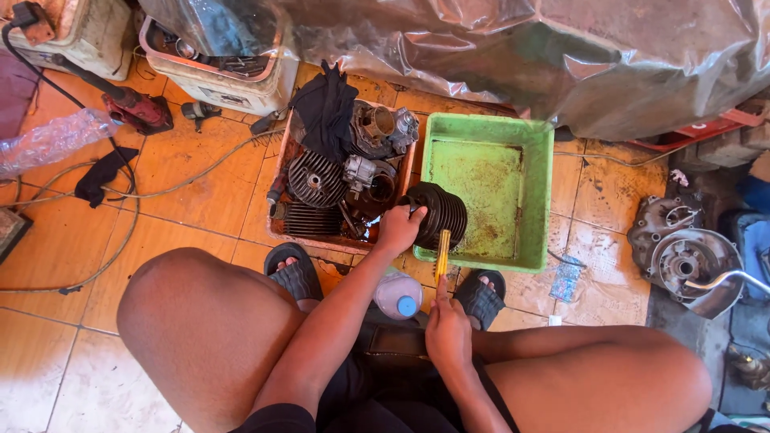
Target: Cleaning a motorcycle engine cylinder using a brush and cloth with cleaning fluid
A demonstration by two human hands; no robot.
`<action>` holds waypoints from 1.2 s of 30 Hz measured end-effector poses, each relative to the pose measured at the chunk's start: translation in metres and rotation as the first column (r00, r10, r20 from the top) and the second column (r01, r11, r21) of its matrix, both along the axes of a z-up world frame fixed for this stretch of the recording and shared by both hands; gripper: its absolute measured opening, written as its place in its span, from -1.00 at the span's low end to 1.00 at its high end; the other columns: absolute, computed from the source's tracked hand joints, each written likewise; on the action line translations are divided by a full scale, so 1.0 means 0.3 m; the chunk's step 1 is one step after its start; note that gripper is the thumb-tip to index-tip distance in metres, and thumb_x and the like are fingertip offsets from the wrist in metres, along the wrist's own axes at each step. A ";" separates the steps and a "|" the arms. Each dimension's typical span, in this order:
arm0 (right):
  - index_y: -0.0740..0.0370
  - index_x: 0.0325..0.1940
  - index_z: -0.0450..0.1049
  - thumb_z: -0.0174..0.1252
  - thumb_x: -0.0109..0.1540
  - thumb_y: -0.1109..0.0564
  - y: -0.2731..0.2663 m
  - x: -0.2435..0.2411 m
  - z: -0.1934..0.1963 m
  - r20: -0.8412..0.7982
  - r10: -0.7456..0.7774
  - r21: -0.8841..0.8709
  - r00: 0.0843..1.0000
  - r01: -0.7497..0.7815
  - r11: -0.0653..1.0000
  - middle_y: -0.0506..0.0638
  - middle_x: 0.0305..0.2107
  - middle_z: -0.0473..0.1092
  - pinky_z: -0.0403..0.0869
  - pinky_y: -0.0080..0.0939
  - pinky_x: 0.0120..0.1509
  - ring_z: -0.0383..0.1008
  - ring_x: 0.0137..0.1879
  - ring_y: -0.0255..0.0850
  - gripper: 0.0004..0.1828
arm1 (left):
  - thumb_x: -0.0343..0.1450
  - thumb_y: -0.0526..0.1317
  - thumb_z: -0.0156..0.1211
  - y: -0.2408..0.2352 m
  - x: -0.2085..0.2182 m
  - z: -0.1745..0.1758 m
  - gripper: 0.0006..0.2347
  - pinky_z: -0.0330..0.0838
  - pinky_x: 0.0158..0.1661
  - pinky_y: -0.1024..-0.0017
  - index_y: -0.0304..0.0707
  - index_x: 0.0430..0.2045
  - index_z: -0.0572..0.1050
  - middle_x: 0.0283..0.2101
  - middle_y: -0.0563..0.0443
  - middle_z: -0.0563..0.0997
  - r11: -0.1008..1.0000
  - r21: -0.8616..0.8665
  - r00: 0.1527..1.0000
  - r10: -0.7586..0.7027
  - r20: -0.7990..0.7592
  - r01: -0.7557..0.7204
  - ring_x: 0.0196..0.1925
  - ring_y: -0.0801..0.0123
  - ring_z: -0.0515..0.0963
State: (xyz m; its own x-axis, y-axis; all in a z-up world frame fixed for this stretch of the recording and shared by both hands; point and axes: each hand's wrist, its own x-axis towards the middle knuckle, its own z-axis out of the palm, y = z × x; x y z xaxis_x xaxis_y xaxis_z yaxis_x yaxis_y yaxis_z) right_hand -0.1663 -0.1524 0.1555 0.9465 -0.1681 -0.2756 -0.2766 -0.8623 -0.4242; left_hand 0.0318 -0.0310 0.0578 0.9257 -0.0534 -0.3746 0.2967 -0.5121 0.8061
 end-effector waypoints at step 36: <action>0.23 0.50 0.28 -0.10 0.44 0.15 -0.108 0.460 0.163 -0.027 -0.124 0.162 0.992 0.127 0.979 0.42 -0.02 0.49 0.53 -0.25 -0.38 0.53 -0.44 -0.14 -0.49 | 0.49 0.02 0.15 -0.025 0.041 -0.041 -0.63 0.38 -0.43 0.29 -0.24 -0.66 0.52 -0.58 -0.03 0.54 0.864 -0.275 0.897 0.356 -0.261 -0.422 -0.46 0.26 0.52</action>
